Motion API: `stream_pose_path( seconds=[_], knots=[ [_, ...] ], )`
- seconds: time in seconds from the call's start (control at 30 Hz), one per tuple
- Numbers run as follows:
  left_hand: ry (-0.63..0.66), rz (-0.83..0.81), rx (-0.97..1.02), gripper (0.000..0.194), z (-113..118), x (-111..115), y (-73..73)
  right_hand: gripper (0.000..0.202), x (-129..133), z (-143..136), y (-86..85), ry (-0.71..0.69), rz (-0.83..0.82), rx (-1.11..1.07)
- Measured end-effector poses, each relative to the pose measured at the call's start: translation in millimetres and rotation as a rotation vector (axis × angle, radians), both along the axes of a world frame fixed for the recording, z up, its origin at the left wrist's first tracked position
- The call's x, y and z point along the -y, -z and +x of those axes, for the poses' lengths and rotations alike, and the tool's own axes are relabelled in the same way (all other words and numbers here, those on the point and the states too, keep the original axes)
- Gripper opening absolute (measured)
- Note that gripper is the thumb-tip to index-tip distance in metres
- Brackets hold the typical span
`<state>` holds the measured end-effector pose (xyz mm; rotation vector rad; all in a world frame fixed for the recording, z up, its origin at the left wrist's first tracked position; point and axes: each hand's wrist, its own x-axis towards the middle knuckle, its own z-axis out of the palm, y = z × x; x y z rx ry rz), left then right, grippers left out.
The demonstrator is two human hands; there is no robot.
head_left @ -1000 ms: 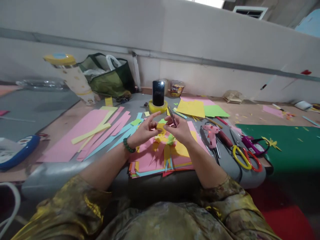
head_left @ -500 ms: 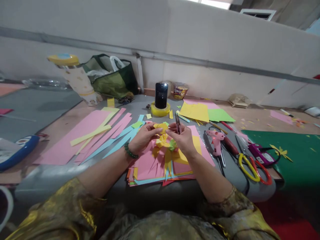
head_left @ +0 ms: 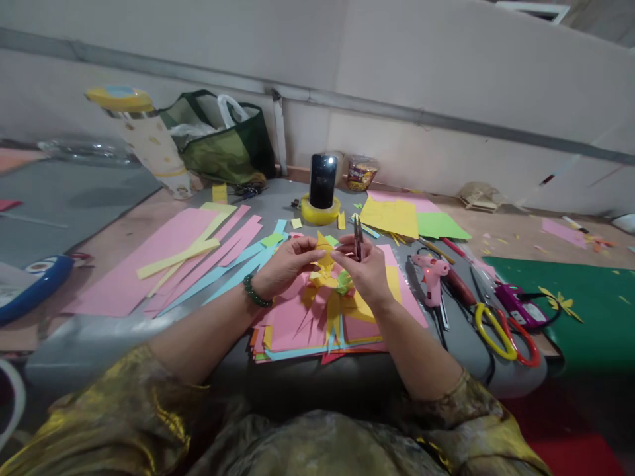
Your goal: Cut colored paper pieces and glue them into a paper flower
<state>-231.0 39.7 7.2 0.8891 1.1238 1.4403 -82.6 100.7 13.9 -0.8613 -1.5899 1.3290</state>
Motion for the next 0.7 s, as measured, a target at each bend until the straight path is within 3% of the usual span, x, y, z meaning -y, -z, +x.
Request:
stream_pose_path(
  seconds=[0.37,0.7],
  knots=[
    [0.037,0.008,-0.018,0.046,-13.3,3.1,-10.7,0.056,-1.9,9.6,-3.2,-0.245,0.058,0.117],
    [0.069,0.016,0.014,0.049,-9.4,2.7,-11.3,0.05,2.0,7.8,3.8,-0.301,0.034,0.165]
  ],
)
